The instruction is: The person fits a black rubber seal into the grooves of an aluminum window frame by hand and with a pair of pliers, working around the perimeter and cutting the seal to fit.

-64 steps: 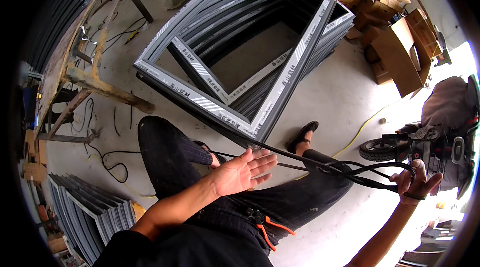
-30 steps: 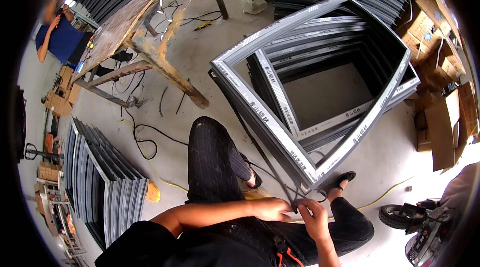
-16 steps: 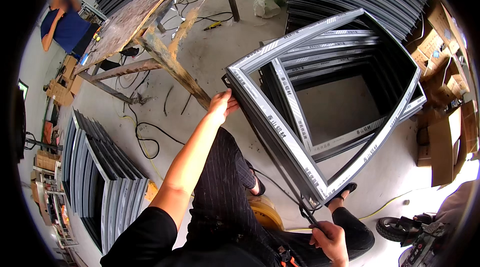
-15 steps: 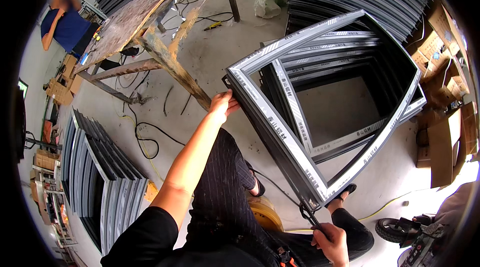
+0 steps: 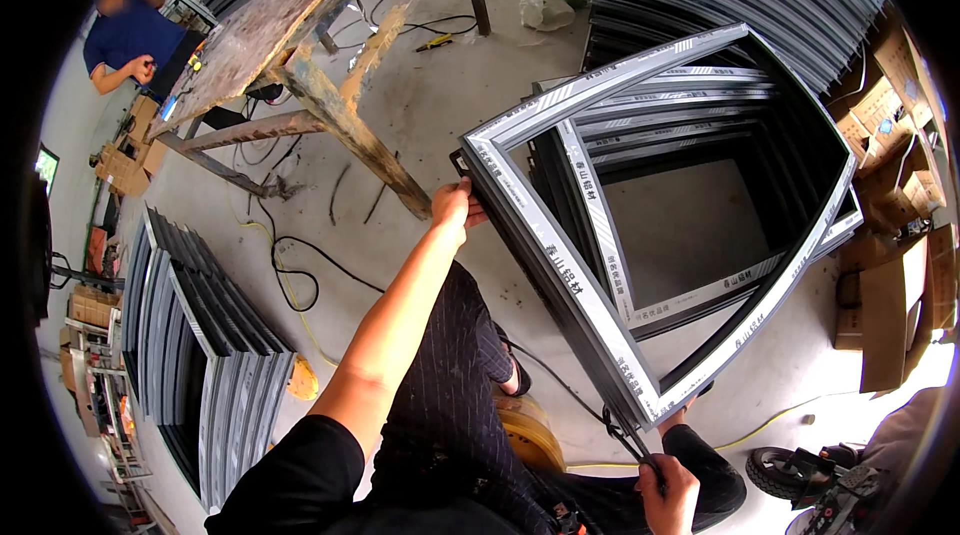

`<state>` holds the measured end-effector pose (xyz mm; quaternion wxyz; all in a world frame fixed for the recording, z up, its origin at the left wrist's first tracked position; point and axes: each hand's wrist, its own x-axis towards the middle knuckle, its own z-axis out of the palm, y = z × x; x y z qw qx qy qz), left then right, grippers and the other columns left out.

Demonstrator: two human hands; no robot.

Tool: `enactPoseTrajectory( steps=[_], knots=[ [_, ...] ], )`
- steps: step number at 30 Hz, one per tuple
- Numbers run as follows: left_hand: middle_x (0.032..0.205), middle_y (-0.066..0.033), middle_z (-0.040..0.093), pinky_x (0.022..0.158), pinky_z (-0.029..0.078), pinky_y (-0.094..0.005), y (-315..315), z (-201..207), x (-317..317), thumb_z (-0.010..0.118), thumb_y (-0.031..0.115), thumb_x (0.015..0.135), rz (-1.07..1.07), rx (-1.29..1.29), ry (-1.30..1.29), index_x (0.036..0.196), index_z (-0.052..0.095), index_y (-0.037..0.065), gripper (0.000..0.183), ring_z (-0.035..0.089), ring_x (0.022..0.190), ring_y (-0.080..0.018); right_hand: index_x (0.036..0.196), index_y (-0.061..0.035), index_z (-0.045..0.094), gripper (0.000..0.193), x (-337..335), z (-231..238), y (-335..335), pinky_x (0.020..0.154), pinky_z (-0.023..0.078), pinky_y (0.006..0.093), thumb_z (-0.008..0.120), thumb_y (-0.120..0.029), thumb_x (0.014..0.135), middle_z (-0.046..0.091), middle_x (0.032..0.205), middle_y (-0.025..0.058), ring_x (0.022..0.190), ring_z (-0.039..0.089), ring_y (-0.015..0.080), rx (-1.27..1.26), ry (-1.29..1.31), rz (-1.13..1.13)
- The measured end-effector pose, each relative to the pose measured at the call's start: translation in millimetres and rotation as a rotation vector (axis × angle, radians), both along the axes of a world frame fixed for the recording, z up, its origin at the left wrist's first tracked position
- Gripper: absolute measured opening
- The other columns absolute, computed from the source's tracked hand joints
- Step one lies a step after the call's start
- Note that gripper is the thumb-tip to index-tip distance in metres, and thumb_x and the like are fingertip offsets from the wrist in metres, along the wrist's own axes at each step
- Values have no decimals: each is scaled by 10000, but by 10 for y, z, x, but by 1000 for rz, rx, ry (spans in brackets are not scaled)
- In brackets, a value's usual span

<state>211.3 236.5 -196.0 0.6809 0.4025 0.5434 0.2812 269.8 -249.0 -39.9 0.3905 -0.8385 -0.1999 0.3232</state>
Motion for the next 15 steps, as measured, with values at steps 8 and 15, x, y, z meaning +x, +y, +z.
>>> enactPoseTrajectory(
  steps=[8, 15],
  knots=[
    [963, -187, 658, 783, 563, -427, -32, -6, -239, 491, 303, 977, -323, -57, -136, 1054, 557, -49, 367, 666, 862, -290, 889, 66, 611, 99, 41, -93, -90, 485, 434, 212, 599, -25, 851, 578, 624, 42, 533, 549, 75, 4, 74, 45],
    [914, -167, 662, 771, 569, -386, -308, 27, -250, 554, 300, 948, -366, -145, -219, 1017, 576, -43, 351, 669, 830, -261, 894, 64, 614, 100, 38, -130, -96, 497, 435, 209, 600, -26, 851, 579, 626, 40, 542, 556, 79, 6, 128, -21]
  ],
)
